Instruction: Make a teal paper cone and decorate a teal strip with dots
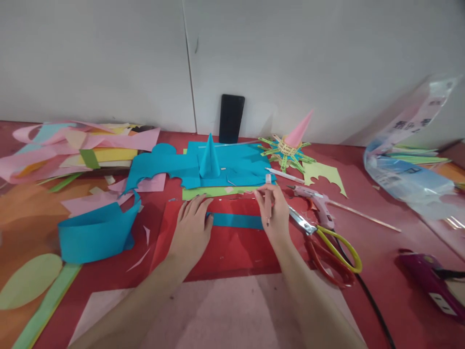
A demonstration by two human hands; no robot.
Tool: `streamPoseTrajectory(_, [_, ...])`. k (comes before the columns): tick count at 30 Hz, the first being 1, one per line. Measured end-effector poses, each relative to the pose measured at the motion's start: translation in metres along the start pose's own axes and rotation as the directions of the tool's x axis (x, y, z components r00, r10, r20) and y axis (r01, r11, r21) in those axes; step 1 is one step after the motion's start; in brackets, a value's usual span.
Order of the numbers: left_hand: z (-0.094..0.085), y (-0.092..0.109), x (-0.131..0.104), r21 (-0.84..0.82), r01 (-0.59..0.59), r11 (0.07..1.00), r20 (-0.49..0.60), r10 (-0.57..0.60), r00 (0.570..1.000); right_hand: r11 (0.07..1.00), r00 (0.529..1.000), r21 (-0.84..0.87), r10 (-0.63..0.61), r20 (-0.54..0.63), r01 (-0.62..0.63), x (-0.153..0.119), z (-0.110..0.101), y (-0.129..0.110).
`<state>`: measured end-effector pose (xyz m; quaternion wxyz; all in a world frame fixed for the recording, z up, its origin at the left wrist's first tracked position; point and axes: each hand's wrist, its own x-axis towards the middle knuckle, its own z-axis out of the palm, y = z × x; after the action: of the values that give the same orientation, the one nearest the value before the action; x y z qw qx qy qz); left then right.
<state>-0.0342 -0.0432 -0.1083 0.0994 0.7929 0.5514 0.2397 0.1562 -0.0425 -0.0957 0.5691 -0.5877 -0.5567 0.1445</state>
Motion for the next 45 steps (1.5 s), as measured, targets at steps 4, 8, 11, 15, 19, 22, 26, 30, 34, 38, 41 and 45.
streamPoseTrajectory(4, [-0.002,-0.002,0.001,-0.101,0.007,0.995,-0.051,-0.012,0.999,1.0,0.999,-0.008,-0.009,0.044,0.01,-0.001,-0.004,-0.001])
streamPoseTrajectory(8, [-0.006,0.001,0.002,-0.166,-0.071,0.984,-0.094,0.056,0.994,1.0,0.998,-0.003,0.017,0.059,-0.017,-0.003,0.002,0.003])
streamPoseTrajectory(11, [-0.006,0.007,0.009,-0.235,-0.08,0.969,-0.05,0.07,0.996,0.992,0.998,0.113,0.052,0.037,-0.056,-0.001,0.005,0.008])
streamPoseTrajectory(15, [0.001,0.016,0.031,-0.283,-0.138,0.949,0.092,0.17,0.981,0.986,0.997,0.143,0.079,0.019,-0.081,0.0,0.004,0.011])
streamPoseTrajectory(19, [0.009,0.021,0.051,-0.3,-0.122,0.946,0.18,0.182,0.967,0.984,0.992,0.122,0.123,0.037,-0.127,-0.001,0.003,0.01])
streamPoseTrajectory(22, [0.012,0.021,0.057,-0.308,-0.106,0.946,0.196,0.172,0.965,0.982,0.989,0.12,0.144,0.036,-0.147,-0.001,0.002,0.007])
streamPoseTrajectory(26, [0.012,0.021,0.061,-0.295,-0.087,0.952,0.221,0.157,0.963,0.995,0.998,0.083,0.06,0.005,-0.061,0.001,-0.003,0.001])
streamPoseTrajectory(30, [0.008,0.025,0.065,-0.276,-0.049,0.96,0.288,0.132,0.948,0.999,0.996,-0.037,-0.026,-0.088,0.023,0.002,-0.008,-0.002])
streamPoseTrajectory(34, [0.005,0.022,0.068,-0.261,-0.009,0.965,0.286,0.086,0.954,0.999,0.994,0.028,0.034,-0.108,-0.031,0.004,-0.005,0.002])
streamPoseTrajectory(38, [0.005,0.011,0.069,-0.268,0.005,0.963,0.144,0.035,0.989,0.988,0.982,0.081,0.139,-0.13,-0.129,0.003,-0.003,0.0])
streamPoseTrajectory(41, [0.004,0.004,0.07,-0.292,0.014,0.956,0.037,-0.003,0.999,0.967,0.968,0.149,0.226,-0.11,-0.209,0.001,-0.004,-0.006])
streamPoseTrajectory(45, [0.001,0.007,0.069,-0.279,-0.118,0.953,-0.041,0.112,0.993,0.938,0.961,0.258,0.261,-0.091,-0.23,0.001,-0.005,-0.013])
